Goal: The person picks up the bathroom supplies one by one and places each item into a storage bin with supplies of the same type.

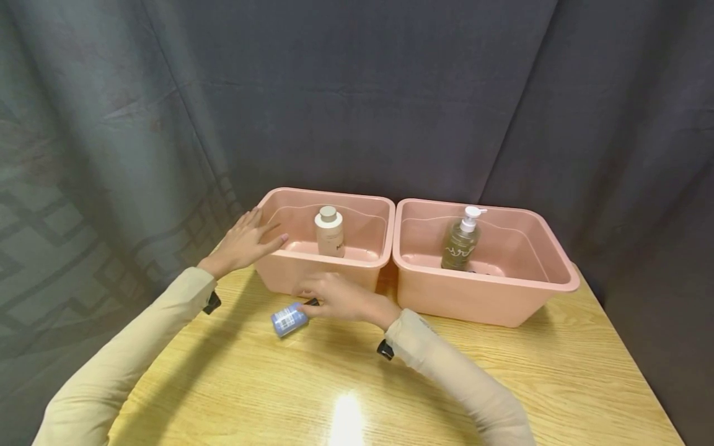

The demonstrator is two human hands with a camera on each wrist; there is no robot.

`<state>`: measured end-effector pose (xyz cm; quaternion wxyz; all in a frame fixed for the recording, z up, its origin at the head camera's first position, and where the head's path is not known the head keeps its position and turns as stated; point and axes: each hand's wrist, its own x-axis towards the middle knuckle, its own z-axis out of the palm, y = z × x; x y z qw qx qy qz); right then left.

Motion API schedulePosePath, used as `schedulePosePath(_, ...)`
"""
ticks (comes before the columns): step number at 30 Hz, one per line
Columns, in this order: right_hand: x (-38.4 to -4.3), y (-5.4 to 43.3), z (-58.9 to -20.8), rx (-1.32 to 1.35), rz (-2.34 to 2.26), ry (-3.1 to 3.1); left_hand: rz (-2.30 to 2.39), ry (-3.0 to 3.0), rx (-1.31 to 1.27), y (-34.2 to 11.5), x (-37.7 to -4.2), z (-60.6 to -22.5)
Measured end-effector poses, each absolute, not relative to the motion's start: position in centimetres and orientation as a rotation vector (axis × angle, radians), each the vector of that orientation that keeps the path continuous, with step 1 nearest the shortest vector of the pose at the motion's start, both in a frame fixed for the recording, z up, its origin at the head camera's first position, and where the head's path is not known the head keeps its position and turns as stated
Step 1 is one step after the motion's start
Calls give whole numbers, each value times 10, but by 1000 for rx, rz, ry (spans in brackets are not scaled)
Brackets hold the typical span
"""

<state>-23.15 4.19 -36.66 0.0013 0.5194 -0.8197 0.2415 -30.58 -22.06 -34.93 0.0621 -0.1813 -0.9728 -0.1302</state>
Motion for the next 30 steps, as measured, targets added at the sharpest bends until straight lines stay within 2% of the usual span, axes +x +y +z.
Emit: schedulePosePath(30,-243,29,-393,1698,528,-2690,-397,-2937,-553,-220,-306,-349)
